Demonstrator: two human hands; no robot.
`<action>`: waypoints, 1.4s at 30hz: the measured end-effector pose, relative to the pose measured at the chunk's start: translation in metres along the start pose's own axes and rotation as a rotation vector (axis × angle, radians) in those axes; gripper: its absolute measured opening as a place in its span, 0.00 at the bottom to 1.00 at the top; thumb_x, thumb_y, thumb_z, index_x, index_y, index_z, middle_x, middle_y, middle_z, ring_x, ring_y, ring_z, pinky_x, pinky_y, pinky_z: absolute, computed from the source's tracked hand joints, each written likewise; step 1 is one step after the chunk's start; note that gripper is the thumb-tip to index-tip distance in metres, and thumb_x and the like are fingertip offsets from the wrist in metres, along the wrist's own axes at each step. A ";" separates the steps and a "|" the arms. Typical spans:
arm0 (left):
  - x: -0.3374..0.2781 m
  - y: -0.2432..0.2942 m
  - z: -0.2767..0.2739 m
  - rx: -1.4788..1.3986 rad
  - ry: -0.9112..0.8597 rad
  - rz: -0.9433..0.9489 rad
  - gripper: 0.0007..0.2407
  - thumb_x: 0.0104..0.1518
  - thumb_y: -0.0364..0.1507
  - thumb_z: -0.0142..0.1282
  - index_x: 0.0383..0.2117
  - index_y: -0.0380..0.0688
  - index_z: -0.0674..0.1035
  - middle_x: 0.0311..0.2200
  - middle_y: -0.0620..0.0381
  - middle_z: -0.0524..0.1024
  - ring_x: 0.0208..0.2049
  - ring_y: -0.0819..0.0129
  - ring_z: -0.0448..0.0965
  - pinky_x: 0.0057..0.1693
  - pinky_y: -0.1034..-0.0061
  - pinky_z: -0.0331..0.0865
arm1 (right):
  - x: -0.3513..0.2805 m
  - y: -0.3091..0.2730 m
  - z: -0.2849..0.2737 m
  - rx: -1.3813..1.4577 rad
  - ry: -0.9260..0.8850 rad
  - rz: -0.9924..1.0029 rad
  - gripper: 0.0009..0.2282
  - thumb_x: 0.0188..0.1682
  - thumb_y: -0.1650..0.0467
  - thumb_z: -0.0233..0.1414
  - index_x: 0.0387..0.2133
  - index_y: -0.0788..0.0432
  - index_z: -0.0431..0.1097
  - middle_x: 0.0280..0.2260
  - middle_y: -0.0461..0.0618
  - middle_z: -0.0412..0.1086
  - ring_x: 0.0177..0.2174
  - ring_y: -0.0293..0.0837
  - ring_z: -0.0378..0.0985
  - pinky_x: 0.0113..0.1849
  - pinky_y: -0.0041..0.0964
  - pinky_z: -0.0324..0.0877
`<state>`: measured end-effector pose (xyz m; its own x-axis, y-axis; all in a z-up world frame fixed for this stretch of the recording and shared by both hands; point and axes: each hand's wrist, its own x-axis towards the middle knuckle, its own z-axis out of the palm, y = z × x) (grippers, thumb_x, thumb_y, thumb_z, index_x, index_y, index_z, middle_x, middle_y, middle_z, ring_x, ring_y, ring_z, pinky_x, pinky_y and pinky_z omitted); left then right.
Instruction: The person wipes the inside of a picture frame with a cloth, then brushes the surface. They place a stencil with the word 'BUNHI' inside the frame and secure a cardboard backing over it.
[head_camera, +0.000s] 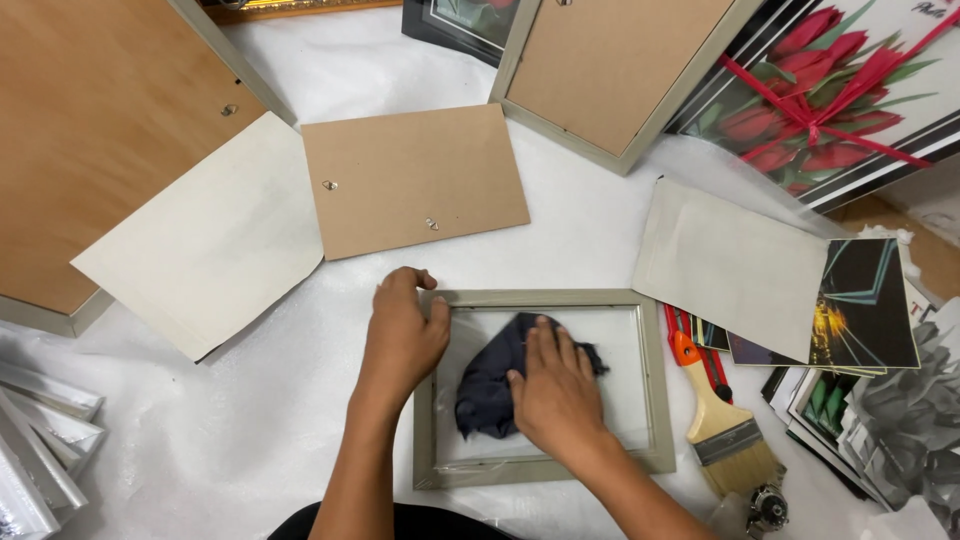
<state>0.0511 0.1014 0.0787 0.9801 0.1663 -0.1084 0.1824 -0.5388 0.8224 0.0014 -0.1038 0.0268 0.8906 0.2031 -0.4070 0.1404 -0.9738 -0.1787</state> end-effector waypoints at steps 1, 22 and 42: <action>0.000 0.003 -0.004 0.000 0.000 -0.001 0.10 0.55 0.25 0.52 0.42 0.37 0.75 0.42 0.45 0.75 0.46 0.54 0.76 0.53 0.64 0.71 | 0.002 0.008 0.000 0.000 -0.001 -0.001 0.30 0.54 0.61 0.41 0.62 0.75 0.49 0.69 0.71 0.39 0.66 0.68 0.40 0.61 0.64 0.44; 0.002 0.023 -0.011 0.141 -0.238 -0.226 0.25 0.58 0.35 0.55 0.62 0.37 0.67 0.60 0.42 0.71 0.59 0.47 0.74 0.62 0.58 0.69 | 0.009 0.043 -0.024 0.059 -0.256 0.326 0.41 0.55 0.56 0.45 0.63 0.83 0.36 0.62 0.93 0.34 0.62 0.82 0.43 0.61 0.66 0.49; 0.007 0.030 -0.005 0.239 -0.274 -0.293 0.31 0.59 0.36 0.55 0.67 0.36 0.59 0.60 0.38 0.69 0.47 0.42 0.83 0.51 0.55 0.79 | -0.011 0.015 -0.031 0.137 -0.358 0.268 0.55 0.54 0.40 0.44 0.62 0.87 0.31 0.60 0.98 0.27 0.63 0.89 0.28 0.61 0.73 0.33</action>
<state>0.0626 0.0910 0.1055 0.8633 0.1330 -0.4869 0.4362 -0.6820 0.5870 0.0073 -0.1242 0.0562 0.6790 -0.0077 -0.7341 -0.1536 -0.9793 -0.1318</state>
